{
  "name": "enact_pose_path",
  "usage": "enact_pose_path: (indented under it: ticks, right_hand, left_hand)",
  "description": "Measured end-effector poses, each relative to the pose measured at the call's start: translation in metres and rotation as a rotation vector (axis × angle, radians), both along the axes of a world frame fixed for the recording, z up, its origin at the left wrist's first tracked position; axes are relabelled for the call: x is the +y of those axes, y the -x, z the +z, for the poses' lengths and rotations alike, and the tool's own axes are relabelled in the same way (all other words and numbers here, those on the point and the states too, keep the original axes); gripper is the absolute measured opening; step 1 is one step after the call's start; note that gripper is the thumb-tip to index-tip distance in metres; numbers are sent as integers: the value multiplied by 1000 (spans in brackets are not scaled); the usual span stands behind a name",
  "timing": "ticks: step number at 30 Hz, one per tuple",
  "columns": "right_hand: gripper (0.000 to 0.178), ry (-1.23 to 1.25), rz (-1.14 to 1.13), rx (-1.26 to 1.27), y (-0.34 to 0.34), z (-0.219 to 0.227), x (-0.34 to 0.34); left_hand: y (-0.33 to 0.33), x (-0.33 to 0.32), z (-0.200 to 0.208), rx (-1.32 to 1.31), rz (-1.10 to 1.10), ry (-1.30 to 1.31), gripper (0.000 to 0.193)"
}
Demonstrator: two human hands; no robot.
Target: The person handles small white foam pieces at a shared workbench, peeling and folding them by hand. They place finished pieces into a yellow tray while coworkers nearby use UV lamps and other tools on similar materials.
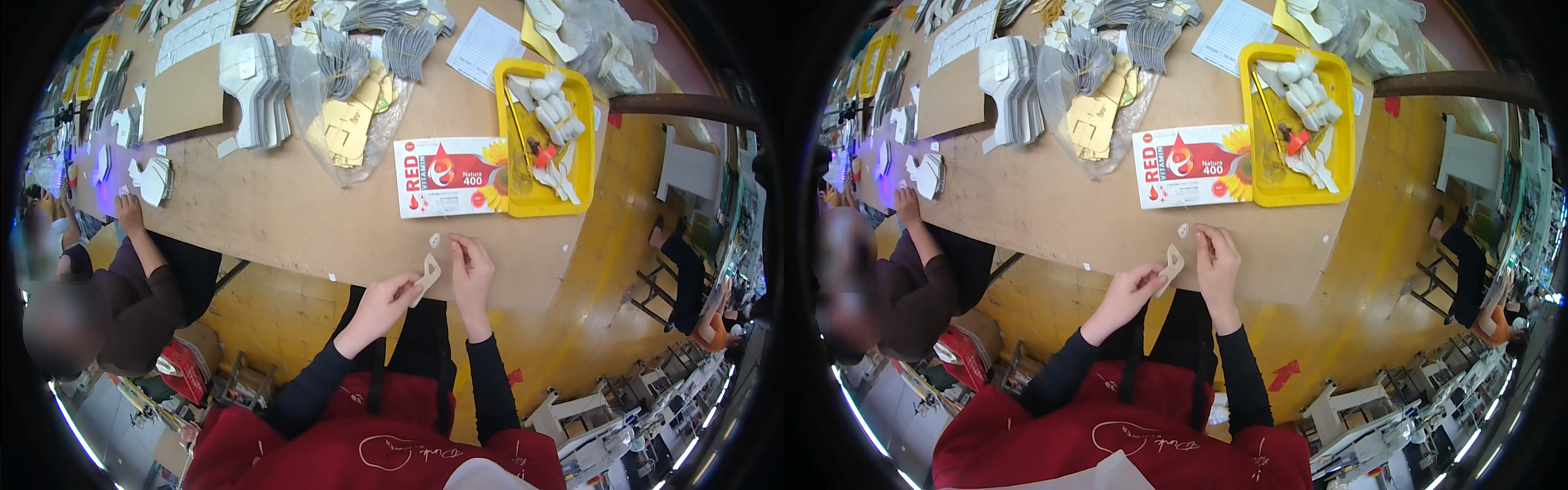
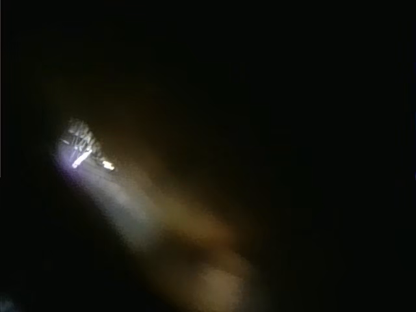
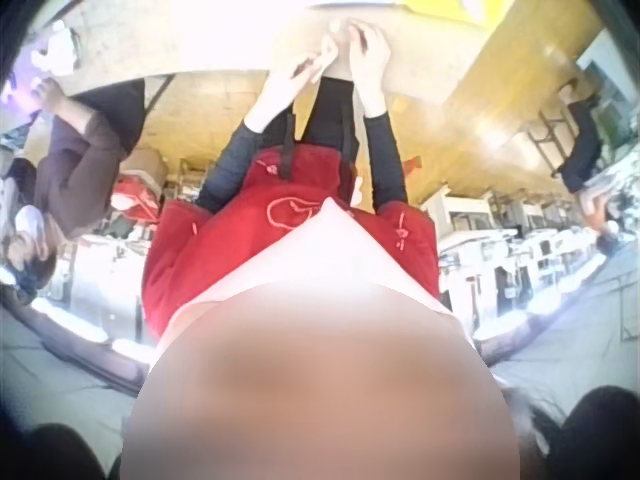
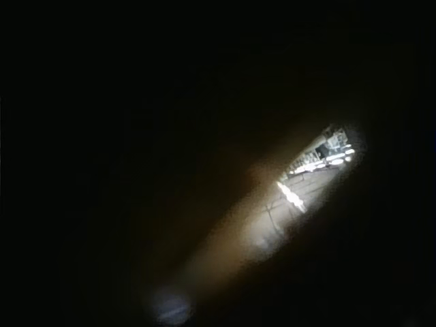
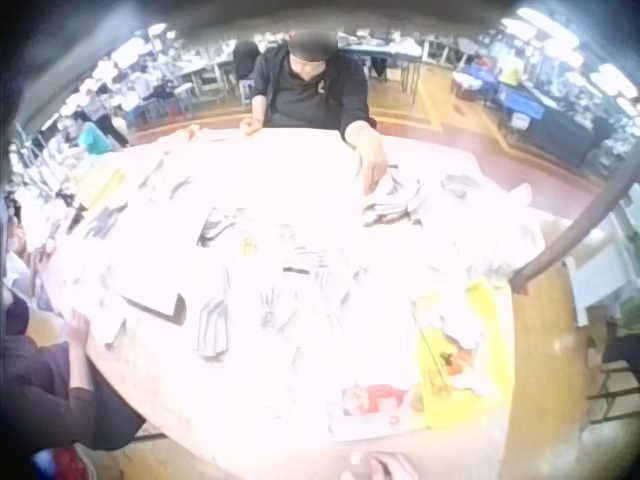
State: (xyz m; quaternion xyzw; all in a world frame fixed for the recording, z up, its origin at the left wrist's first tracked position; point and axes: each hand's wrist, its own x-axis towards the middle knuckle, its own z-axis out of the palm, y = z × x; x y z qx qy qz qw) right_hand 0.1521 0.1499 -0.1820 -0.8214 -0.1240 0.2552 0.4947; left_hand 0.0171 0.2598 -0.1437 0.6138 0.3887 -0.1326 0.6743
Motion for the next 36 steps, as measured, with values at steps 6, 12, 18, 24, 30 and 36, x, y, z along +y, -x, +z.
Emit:
enact_pose_path:
  ticks: [6, 12, 18, 24, 30, 36]
  right_hand:
    - [14, -52, 97, 491, 0, 11, -18]
    - [14, -44, 46, 524, -4, -1, -20]
    - [14, -78, 35, 524, -12, -7, -27]
    - [15, -58, -22, 617, -18, -6, -31]
    - [15, -87, -34, 648, -22, 1, -36]
    - [10, -148, -3, 654, -22, 5, -37]
  left_hand:
    - [-7, -4, -17, -67, 118, 123, 20]
    - [-14, -19, -31, -78, 217, 110, 24]
    - [-16, -26, -30, 11, 210, 56, 26]
    - [-34, -21, -31, -24, 167, -576, 22]
    - [-58, -25, -39, 136, 102, -714, 21]
    - [-55, -30, -43, 78, 123, -791, 20]
